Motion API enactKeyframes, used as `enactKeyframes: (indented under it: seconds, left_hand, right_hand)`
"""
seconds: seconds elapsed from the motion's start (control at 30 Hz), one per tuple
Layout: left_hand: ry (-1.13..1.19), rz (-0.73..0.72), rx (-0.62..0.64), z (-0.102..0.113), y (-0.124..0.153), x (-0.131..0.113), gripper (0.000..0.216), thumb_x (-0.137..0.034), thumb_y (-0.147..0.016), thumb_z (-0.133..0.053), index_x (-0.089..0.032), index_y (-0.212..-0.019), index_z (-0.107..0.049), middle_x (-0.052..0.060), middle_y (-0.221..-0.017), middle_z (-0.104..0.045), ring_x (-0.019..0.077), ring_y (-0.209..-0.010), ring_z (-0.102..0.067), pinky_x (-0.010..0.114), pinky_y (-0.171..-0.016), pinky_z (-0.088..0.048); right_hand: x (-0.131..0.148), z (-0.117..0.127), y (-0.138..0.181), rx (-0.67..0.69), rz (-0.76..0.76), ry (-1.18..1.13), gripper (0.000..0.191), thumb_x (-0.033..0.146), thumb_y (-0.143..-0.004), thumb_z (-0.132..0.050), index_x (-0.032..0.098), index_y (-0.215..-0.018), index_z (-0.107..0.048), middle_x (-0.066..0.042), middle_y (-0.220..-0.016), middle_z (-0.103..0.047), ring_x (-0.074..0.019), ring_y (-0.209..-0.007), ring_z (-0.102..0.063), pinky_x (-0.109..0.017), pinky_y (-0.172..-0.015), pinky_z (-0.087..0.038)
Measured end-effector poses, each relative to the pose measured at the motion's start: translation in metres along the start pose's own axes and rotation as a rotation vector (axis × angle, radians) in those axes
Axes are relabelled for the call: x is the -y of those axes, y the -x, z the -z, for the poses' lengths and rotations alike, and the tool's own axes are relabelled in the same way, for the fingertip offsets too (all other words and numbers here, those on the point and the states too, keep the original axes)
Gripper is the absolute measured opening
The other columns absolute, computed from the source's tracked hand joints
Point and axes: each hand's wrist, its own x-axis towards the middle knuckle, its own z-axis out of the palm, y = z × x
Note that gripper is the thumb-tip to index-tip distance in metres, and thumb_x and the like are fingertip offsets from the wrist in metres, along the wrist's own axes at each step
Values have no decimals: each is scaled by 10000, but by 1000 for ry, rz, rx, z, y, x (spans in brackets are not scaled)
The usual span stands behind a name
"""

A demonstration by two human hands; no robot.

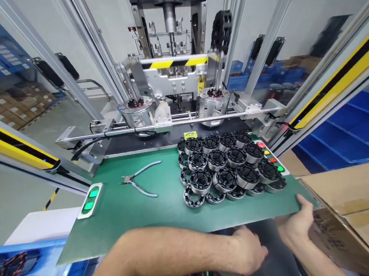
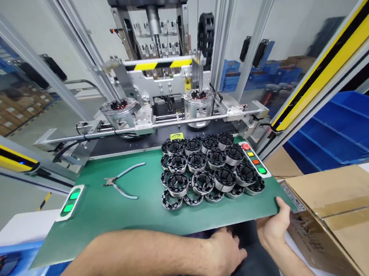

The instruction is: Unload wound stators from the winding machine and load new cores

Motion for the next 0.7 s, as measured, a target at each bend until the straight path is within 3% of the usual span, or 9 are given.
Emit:
enactKeyframes:
  seconds: [0.33,0.7]
  left_hand:
    - [-4,-11,-16,3,3,0,642,-281,-933,-682,-82,-1543,-707,309,-1461,-786,415,-1328,-777,608,-1051,-633]
    - [13,-4,-47,-5,-1,1,636,-277,-928,-682,-105,-1539,-721,290,-1448,-801,403,-1293,-788,594,-1020,-637]
  right_hand:
    - [-1,0,1,-2,18,-21,398,408,-873,-722,231,-1218,-816,10,-1275,-833,-166,-1180,-756,-189,-839,-637]
    - [0,-1,0,-6,13,-3,392,396,-878,-701,238,-1223,-797,8,-1281,-828,-203,-1265,-748,-268,-946,-673]
